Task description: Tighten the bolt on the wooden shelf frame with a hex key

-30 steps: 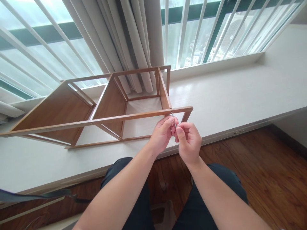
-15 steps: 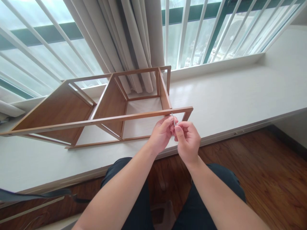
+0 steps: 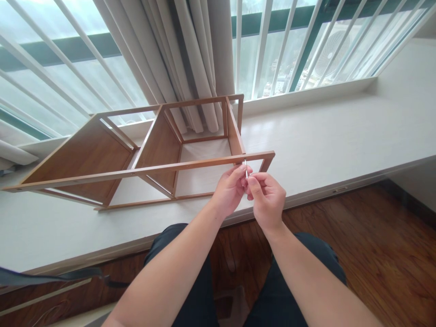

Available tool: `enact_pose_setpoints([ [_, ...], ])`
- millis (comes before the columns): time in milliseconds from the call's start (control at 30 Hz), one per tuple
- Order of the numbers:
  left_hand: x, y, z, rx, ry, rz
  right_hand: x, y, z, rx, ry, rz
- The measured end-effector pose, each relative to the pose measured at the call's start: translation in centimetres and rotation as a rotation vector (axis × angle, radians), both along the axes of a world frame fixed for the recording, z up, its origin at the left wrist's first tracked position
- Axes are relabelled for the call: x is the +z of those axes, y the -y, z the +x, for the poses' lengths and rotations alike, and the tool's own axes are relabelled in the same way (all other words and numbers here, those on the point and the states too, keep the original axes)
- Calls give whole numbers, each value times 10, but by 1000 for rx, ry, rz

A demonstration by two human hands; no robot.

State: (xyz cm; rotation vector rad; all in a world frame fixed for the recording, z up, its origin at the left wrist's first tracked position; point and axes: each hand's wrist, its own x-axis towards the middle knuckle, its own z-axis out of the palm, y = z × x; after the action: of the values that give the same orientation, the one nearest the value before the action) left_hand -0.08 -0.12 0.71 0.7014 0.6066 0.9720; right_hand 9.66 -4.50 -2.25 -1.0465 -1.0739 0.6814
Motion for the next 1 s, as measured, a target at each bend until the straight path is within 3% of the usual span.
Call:
enact_pose_setpoints([
  [400, 2, -2, 2, -36, -23, 32, 2, -3, -1, 73, -261, -22],
  [667, 3, 1, 3, -39, -77, -77, 6, -1, -1, 531, -647, -265],
  [1000, 11, 4, 2, -8, -135, -22, 9, 1, 4, 538, -626, -286],
])
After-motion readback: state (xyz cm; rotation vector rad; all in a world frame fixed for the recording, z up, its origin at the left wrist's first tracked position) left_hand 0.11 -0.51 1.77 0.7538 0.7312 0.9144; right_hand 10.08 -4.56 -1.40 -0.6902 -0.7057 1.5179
